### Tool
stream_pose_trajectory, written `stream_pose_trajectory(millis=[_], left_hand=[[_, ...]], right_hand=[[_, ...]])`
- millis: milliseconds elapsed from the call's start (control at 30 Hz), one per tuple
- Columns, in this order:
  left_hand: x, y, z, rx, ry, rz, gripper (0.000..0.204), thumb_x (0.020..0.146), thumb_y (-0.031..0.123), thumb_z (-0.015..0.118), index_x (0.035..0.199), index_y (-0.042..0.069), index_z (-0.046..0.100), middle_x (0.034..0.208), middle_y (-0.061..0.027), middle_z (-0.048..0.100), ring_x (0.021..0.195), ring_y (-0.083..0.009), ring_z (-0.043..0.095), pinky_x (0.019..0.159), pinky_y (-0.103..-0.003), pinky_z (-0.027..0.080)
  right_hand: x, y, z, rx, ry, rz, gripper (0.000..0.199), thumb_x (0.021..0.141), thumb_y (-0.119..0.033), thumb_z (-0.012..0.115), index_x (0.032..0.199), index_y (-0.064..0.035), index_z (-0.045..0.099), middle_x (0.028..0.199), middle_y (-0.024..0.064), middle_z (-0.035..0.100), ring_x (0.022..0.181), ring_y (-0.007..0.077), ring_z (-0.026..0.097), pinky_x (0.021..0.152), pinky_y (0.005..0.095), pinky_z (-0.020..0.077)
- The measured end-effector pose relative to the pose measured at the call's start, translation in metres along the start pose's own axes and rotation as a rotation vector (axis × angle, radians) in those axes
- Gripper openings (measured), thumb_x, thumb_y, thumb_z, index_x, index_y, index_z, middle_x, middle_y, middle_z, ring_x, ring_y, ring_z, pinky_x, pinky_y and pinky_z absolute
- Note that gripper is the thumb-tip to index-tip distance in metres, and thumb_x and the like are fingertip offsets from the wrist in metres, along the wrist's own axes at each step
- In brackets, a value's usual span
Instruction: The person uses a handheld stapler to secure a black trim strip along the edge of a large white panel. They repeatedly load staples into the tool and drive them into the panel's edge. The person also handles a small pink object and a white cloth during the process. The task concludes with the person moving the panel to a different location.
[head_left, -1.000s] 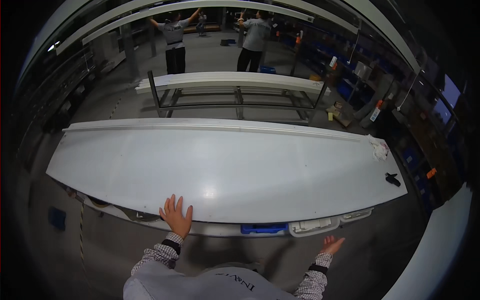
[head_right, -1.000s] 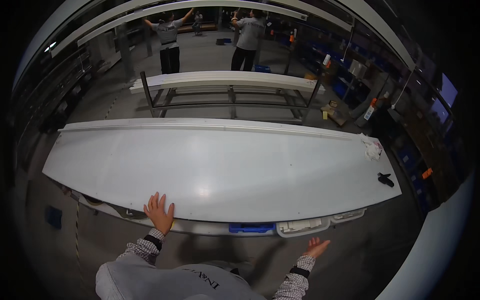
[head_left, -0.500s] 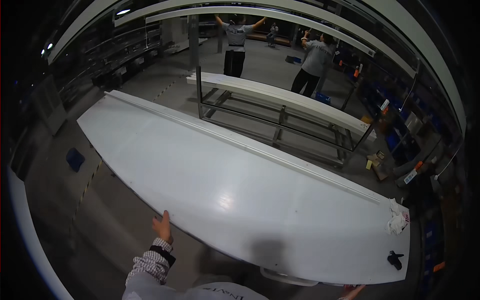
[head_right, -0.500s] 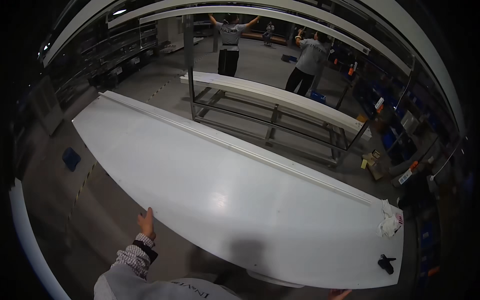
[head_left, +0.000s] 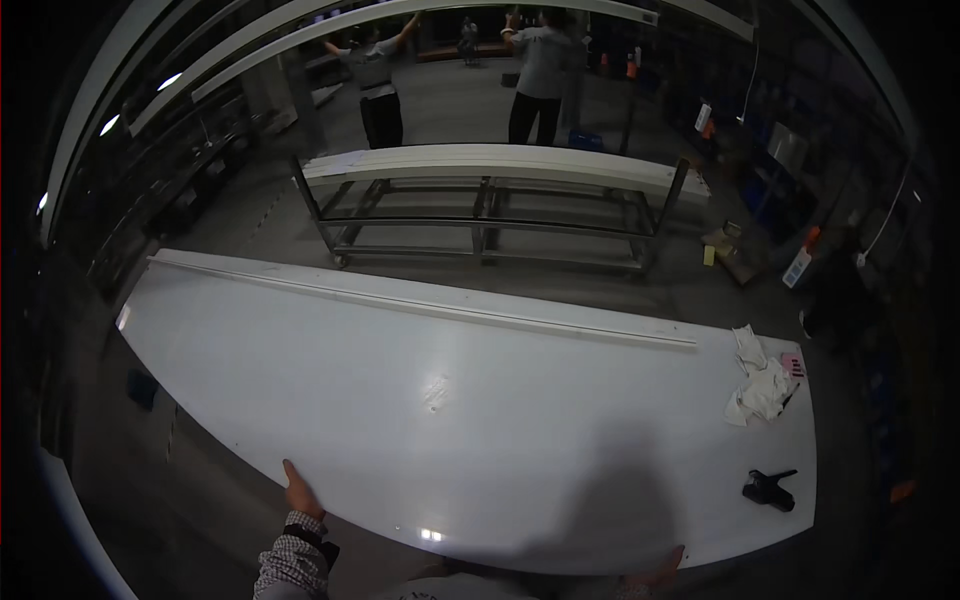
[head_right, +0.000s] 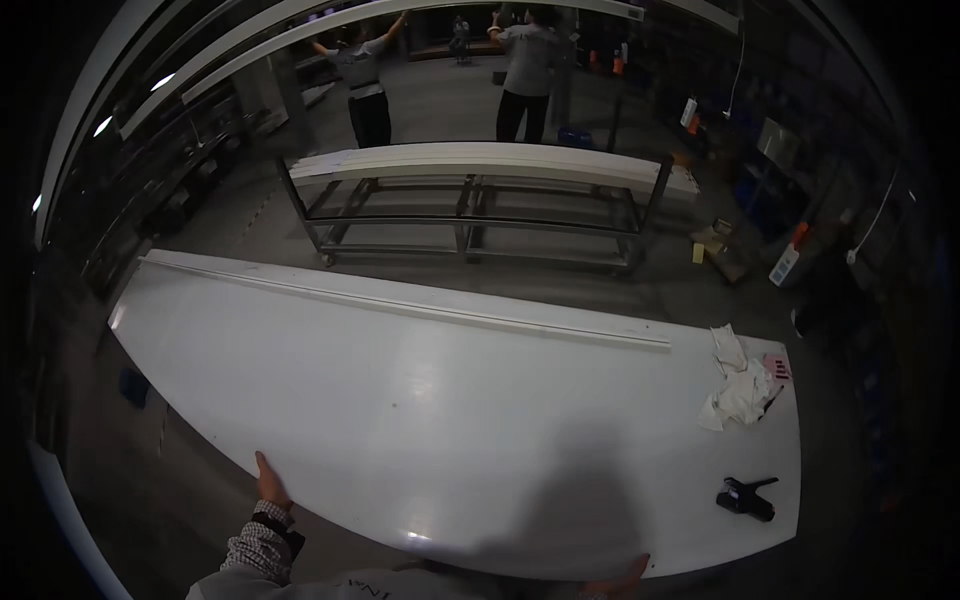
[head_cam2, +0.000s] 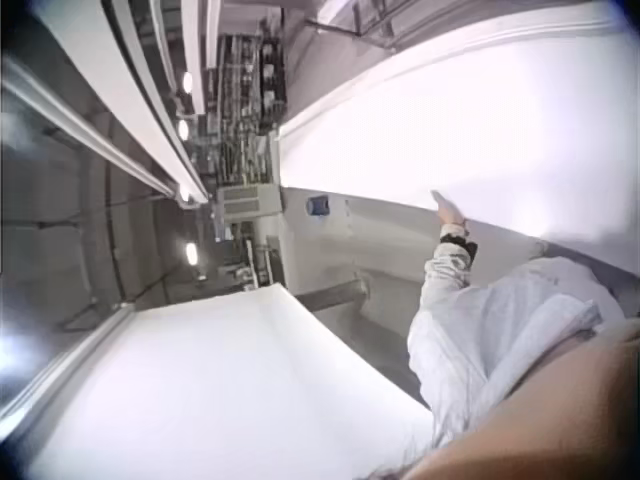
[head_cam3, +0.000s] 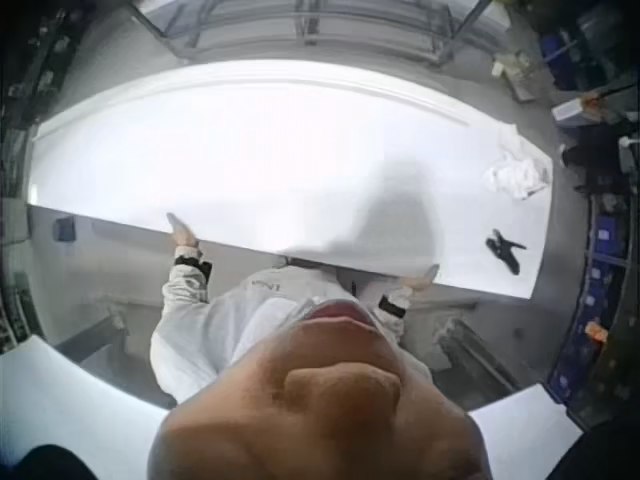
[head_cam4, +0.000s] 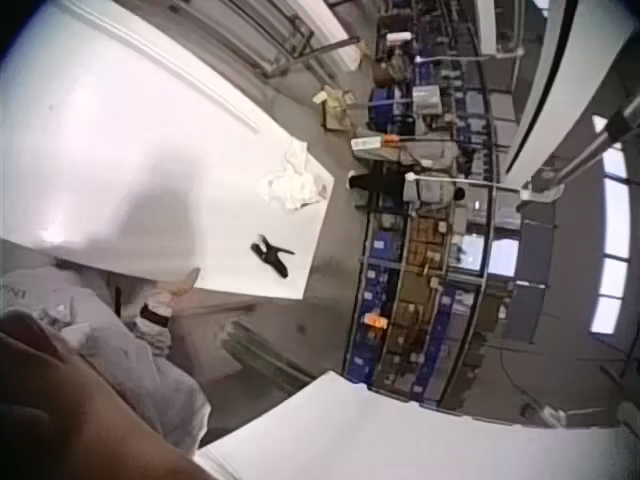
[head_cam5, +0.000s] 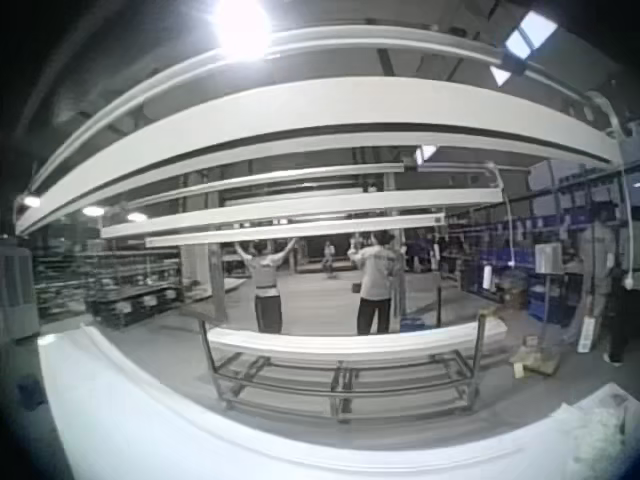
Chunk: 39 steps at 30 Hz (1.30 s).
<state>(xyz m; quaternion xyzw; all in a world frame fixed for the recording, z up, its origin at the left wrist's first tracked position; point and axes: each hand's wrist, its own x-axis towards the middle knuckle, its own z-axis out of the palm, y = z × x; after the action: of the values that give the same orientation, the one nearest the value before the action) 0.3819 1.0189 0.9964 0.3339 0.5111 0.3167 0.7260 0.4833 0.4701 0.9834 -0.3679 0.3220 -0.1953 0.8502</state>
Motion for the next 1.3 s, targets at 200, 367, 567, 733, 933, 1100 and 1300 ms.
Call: stream_pose_trajectory(millis=[200, 367, 567, 733, 933, 1100, 1300], left_hand=[[0.029, -0.002, 0.007, 0.012, -0.265, -0.011, 0.071, 0.087, 0.055, 0.038, 0.127, -0.002, 0.035, 0.128, -0.0128, 0.042, 0.112, -0.0288, 0.045, 0.095, -0.039, 0.038], [0.035, -0.013, 0.073, 0.065, -0.108, 0.042, 0.074, 0.084, 0.058, 0.040, 0.124, -0.004, 0.038, 0.124, -0.0135, 0.047, 0.107, -0.0282, 0.049, 0.091, -0.037, 0.042], [0.058, -0.065, 0.064, -0.077, -0.095, 0.023, 0.076, 0.083, 0.060, 0.038, 0.124, -0.004, 0.040, 0.123, -0.0142, 0.048, 0.106, -0.0296, 0.051, 0.088, -0.038, 0.044], [0.083, -0.106, 0.083, -0.139, -0.172, -0.002, 0.076, 0.082, 0.062, 0.037, 0.123, -0.002, 0.042, 0.123, -0.0134, 0.049, 0.106, -0.0284, 0.051, 0.088, -0.036, 0.044], [0.020, -0.097, 0.109, 0.101, 0.135, -0.009, 0.080, 0.082, 0.064, 0.033, 0.120, -0.006, 0.043, 0.120, -0.0142, 0.051, 0.103, -0.0287, 0.052, 0.091, -0.036, 0.042], [0.083, -0.126, 0.066, 0.181, 0.179, 0.189, 0.076, 0.075, 0.063, 0.051, 0.086, -0.012, 0.058, 0.085, -0.0175, 0.063, 0.074, -0.0295, 0.062, 0.066, -0.038, 0.052], [0.031, -0.139, 0.095, 0.241, 0.575, 0.147, 0.083, 0.070, 0.059, 0.059, 0.099, -0.018, 0.049, 0.100, -0.0315, 0.056, 0.095, -0.0406, 0.055, 0.082, -0.039, 0.044]], right_hand=[[0.019, 0.008, 0.041, -0.195, 0.226, -0.102, 0.050, 0.087, -0.036, 0.046, 0.122, -0.0008, 0.044, 0.118, 0.0122, 0.049, 0.107, 0.0259, 0.048, 0.091, 0.0369, 0.0386], [0.042, -0.006, 0.087, 0.066, 0.020, 0.015, 0.046, 0.083, -0.030, 0.056, 0.116, 0.0006, 0.049, 0.112, 0.0114, 0.053, 0.100, 0.0255, 0.051, 0.085, 0.0370, 0.0421], [0.106, 0.028, 0.051, 0.108, 0.045, -0.076, 0.049, 0.077, -0.029, 0.064, 0.113, 0.0029, 0.051, 0.109, 0.0133, 0.054, 0.096, 0.0267, 0.051, 0.081, 0.0376, 0.0440], [0.185, 0.047, 0.024, 0.053, 0.072, 0.007, 0.046, 0.077, -0.028, 0.064, 0.107, 0.0038, 0.051, 0.099, 0.0134, 0.056, 0.082, 0.0249, 0.055, 0.064, 0.0377, 0.0451], [0.181, 0.042, 0.038, -0.058, 0.062, 0.023, 0.043, 0.075, -0.032, 0.066, 0.100, 0.0000, 0.053, 0.087, 0.0090, 0.059, 0.064, 0.0171, 0.057, 0.046, 0.0290, 0.0446], [0.192, 0.054, 0.039, 0.111, -0.230, 0.044, 0.051, 0.072, -0.034, 0.068, 0.106, -0.0001, 0.053, 0.094, 0.0095, 0.058, 0.084, 0.0226, 0.056, 0.070, 0.0369, 0.0455], [0.191, 0.020, 0.012, -0.214, -0.210, 0.064, 0.057, 0.070, -0.043, 0.065, 0.115, -0.0138, 0.048, 0.112, 0.0045, 0.048, 0.094, 0.0188, 0.044, 0.069, 0.0344, 0.0395]])
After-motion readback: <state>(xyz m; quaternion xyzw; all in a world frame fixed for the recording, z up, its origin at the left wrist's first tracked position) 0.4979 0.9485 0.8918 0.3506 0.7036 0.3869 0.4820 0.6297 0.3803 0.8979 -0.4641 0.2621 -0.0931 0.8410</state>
